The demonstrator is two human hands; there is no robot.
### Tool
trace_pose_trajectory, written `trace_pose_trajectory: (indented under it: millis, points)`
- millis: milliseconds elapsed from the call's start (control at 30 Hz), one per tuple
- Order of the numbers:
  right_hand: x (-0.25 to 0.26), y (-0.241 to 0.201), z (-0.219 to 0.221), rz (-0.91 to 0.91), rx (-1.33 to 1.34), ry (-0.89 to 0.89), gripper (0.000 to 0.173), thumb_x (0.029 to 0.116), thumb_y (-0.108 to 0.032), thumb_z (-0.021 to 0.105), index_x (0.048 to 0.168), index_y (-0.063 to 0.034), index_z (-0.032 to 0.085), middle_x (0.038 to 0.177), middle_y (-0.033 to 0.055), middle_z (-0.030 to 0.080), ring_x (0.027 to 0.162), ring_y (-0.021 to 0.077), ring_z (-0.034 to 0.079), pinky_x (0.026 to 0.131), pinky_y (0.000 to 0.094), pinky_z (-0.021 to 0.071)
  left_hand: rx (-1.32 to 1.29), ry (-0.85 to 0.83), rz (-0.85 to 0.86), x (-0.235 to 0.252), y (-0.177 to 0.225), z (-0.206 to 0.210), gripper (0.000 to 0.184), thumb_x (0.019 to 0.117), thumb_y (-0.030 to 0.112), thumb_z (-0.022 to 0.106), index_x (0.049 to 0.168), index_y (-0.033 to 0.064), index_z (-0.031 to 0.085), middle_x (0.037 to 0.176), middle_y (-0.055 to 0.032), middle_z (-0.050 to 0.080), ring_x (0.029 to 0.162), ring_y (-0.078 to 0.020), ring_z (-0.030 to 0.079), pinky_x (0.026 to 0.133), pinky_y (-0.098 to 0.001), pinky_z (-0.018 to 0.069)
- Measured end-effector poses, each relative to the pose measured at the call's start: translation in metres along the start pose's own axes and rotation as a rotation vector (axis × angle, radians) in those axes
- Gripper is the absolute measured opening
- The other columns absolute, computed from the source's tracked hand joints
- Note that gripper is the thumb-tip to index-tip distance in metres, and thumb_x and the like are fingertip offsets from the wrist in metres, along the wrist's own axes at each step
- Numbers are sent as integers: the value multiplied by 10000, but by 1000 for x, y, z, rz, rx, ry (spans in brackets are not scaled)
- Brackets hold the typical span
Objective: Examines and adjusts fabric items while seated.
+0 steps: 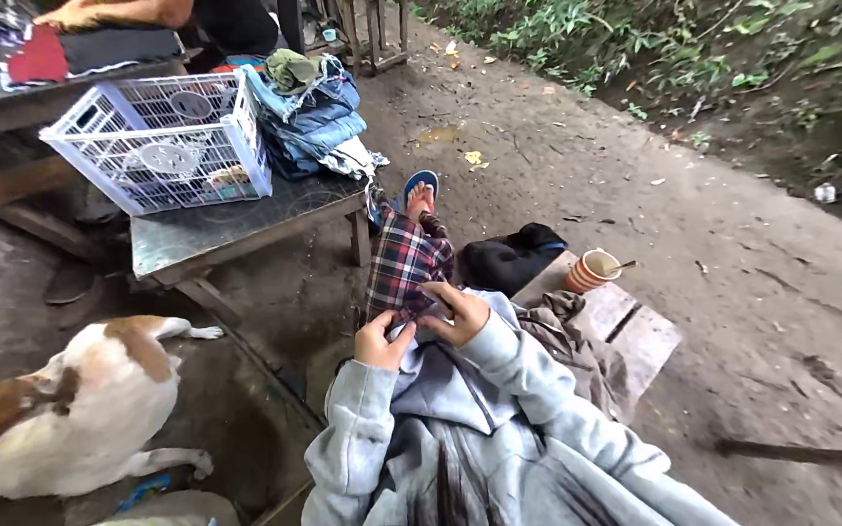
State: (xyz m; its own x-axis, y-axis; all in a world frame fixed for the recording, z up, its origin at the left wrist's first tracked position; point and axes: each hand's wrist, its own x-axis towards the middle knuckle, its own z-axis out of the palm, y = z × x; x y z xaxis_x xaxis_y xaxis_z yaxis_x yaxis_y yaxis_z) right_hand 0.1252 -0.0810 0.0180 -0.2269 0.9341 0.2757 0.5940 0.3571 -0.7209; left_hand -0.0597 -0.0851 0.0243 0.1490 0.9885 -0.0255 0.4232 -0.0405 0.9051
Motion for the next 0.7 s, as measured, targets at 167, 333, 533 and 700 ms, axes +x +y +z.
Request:
trace_pose_trajectory:
  millis: [167, 333, 533, 700]
  points:
    - [28, 10, -3, -31, -112, -119, 263, 903, -36, 589, 1114, 36, 728, 1045, 237, 711, 940, 388, 711, 794, 552, 565, 119, -116, -36, 21, -1, 12, 288, 922, 149, 671, 1080, -89, 707, 1016, -239, 722, 990, -313, 701, 932, -489, 524]
    - [50, 42, -3, -30, -223, -102, 217, 919, -107, 630, 1063, 19, 732, 1002, 229, 703, 823, 392, 712, 665, 558, 569, 176, -221, -178, 58, -17, 25, 431, 947, 212, 679, 1271, -69, 641, 1165, -274, 691, 1132, -404, 662, 1026, -571, 478]
    - [99, 45, 15, 36, -188, -298, 211, 951, -99, 612, 1092, 20, 714, 1079, 228, 705, 912, 408, 715, 743, 594, 560, 107, -127, -305, 103, -34, 23, 303, 913, 68, 702, 1158, -108, 682, 1107, -282, 698, 1092, -372, 667, 1020, -519, 481]
    - [117, 57, 24, 244, -122, -408, 358, 1009, -178, 582, 1323, -15, 642, 1239, 218, 684, 1080, 396, 691, 919, 588, 529, -149, -35, -327, 107, -58, 24, 199, 920, 44, 698, 1047, -110, 697, 975, -200, 706, 923, -191, 655, 907, -373, 510]
